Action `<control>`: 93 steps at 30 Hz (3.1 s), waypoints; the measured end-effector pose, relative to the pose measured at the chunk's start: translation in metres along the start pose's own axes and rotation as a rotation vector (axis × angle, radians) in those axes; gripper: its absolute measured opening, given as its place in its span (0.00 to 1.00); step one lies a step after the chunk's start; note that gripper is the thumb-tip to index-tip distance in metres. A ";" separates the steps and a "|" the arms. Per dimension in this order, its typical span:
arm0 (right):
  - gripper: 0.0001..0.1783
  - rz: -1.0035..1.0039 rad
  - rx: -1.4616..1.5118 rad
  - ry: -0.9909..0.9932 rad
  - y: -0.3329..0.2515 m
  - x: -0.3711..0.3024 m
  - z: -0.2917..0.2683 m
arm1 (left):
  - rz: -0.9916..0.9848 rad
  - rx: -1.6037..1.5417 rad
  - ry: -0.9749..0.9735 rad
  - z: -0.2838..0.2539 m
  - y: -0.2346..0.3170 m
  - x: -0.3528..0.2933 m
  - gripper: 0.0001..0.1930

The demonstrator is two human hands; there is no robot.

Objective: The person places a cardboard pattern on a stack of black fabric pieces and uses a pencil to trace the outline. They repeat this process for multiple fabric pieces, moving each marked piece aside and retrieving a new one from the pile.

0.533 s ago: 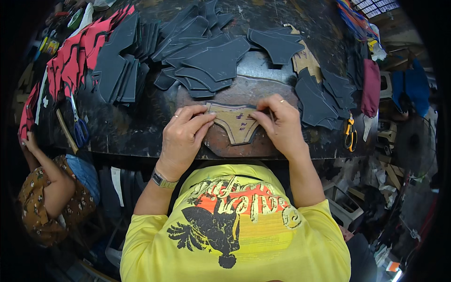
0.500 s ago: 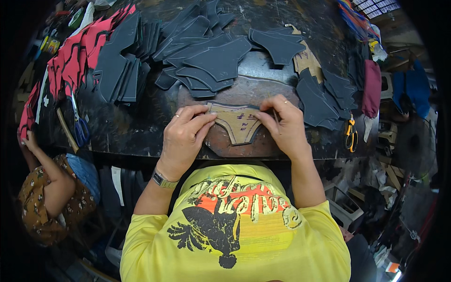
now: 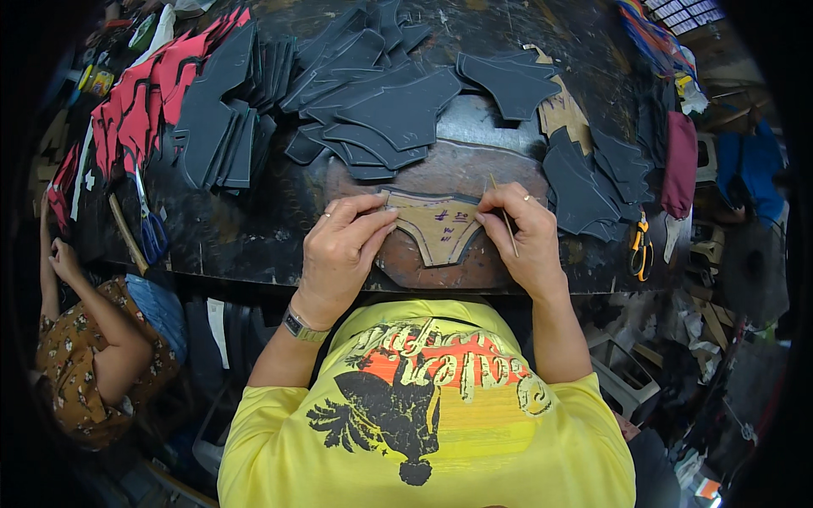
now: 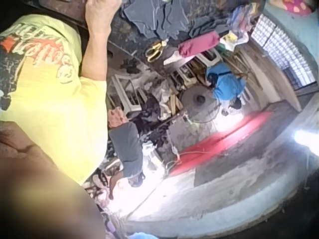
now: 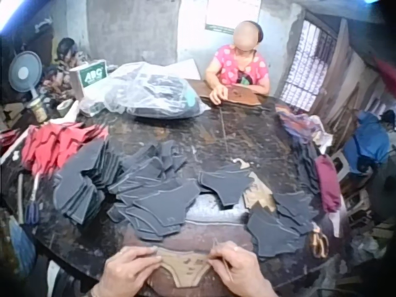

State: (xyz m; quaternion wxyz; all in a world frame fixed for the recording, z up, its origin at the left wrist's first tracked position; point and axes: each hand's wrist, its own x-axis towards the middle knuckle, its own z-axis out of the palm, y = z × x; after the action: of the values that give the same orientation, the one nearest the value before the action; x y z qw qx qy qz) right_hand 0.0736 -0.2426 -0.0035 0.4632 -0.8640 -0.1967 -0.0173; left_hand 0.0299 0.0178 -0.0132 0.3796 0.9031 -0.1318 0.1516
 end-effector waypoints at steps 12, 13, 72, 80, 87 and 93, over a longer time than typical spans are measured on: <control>0.09 0.030 0.015 0.026 -0.001 -0.001 0.002 | 0.009 0.043 -0.008 0.000 0.005 0.001 0.11; 0.09 0.030 0.017 0.028 -0.001 -0.001 0.002 | 0.006 0.042 -0.005 0.000 0.005 0.001 0.11; 0.09 0.046 0.001 0.085 0.005 -0.008 -0.012 | 0.103 0.446 -0.414 0.004 0.043 0.002 0.30; 0.09 0.012 -0.031 0.088 0.009 -0.009 -0.009 | 0.141 0.489 -0.443 0.004 0.045 0.003 0.29; 0.08 0.047 0.027 0.071 0.008 -0.008 -0.012 | 0.161 0.525 -0.466 0.005 0.047 0.007 0.30; 0.08 0.049 -0.005 0.097 0.009 -0.008 -0.010 | 0.179 0.559 -0.456 0.007 0.047 0.007 0.30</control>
State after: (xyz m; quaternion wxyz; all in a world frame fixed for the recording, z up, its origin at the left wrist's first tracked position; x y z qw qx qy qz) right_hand 0.0707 -0.2574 -0.0070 0.4705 -0.8677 -0.1526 -0.0483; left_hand 0.0207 -0.0197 0.0151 0.0644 0.9674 -0.2447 0.0094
